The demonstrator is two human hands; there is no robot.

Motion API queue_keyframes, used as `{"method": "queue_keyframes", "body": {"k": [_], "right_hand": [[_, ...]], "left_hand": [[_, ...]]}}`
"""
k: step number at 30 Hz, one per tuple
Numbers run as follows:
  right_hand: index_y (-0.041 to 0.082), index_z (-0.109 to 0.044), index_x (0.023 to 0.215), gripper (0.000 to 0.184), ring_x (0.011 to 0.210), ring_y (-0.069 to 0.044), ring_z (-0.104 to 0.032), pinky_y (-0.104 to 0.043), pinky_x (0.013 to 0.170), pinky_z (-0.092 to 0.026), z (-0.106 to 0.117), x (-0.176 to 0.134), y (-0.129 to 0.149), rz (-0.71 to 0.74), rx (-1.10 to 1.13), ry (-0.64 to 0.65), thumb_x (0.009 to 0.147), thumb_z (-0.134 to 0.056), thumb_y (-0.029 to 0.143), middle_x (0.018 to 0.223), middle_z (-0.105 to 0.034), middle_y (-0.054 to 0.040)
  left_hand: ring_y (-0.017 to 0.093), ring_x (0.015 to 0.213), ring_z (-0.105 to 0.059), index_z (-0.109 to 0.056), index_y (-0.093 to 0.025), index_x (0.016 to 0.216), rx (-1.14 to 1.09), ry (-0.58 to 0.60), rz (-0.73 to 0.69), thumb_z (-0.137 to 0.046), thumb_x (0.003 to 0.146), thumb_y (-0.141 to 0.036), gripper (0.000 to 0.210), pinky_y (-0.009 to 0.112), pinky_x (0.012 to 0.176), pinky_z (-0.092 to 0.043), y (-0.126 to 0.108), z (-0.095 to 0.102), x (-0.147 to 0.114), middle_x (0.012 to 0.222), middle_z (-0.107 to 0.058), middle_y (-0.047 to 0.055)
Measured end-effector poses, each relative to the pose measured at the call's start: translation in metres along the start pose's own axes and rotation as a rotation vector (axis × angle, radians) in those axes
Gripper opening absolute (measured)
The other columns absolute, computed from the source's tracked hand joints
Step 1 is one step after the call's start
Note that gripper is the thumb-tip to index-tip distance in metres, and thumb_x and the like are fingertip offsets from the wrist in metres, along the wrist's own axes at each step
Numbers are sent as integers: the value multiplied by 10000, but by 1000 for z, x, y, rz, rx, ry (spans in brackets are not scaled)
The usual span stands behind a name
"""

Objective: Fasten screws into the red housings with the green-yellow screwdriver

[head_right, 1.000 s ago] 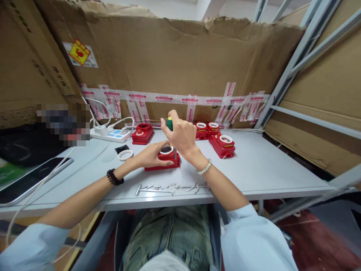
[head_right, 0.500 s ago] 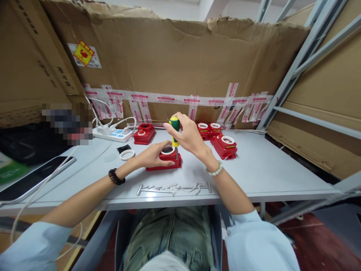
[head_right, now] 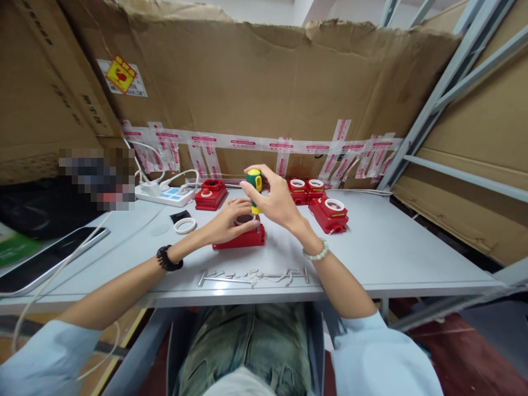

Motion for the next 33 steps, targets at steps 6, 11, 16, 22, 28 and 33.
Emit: {"method": "queue_keyframes", "body": {"k": [6, 11, 16, 22, 28, 33], "right_hand": [[202, -564, 1093, 311, 770, -148, -612, -291, 694, -505, 0, -1, -8, -48, 63, -3, 829, -619, 357, 823, -606, 1], [186, -559, 1009, 303, 792, -143, -619, -286, 739, -506, 1, -1, -4, -6, 60, -52, 753, -689, 283, 869, -635, -7], [191, -551, 1036, 287, 731, -133, -590, -287, 705, -487, 6, -1, -8, -28, -20, -105, 776, -645, 270, 824, -607, 9], [201, -561, 1049, 298, 724, -145, -600, -296, 705, -493, 4, -2, -12, -68, -30, -77, 803, -647, 346, 802, -607, 8], [198, -567, 1052, 310, 752, -152, -624, -305, 733, -510, 2, -3, -15, -81, -8, -72, 805, -648, 365, 817, -621, 0], [193, -555, 1027, 303, 759, -147, -623, -300, 730, -517, 0, -3, -13, -77, 24, -73, 781, -661, 333, 841, -633, -5]], "left_hand": [[213, 879, -640, -736, -186, 824, -270, -41, 97, -606, 863, -463, 308, 395, 937, -445, 7, -3, 10, 927, -723, 68], [201, 823, -627, -691, -175, 812, -326, -121, 160, -723, 763, -458, 289, 337, 793, -506, 13, 1, 10, 808, -694, 37], [199, 916, -631, -691, -181, 918, -392, -84, 90, -634, 846, -402, 239, 330, 828, -518, 9, 0, 9, 966, -697, 66], [169, 774, -634, -630, -157, 747, -470, -148, 198, -708, 772, -430, 285, 328, 781, -548, 21, -1, 7, 810, -677, 35], [188, 862, -636, -683, -159, 863, -447, -104, 154, -638, 834, -436, 282, 336, 823, -542, 14, -3, 8, 917, -665, 62], [198, 902, -614, -650, -165, 855, -457, -192, 198, -699, 767, -469, 320, 332, 771, -556, 18, 3, 6, 952, -648, 61]]}}
Point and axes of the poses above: each hand's wrist, its own x-axis towards the middle knuckle, its own z-axis out of the back of the hand, y = z × x, the point moved 10 cm from there along x, towards the middle knuckle
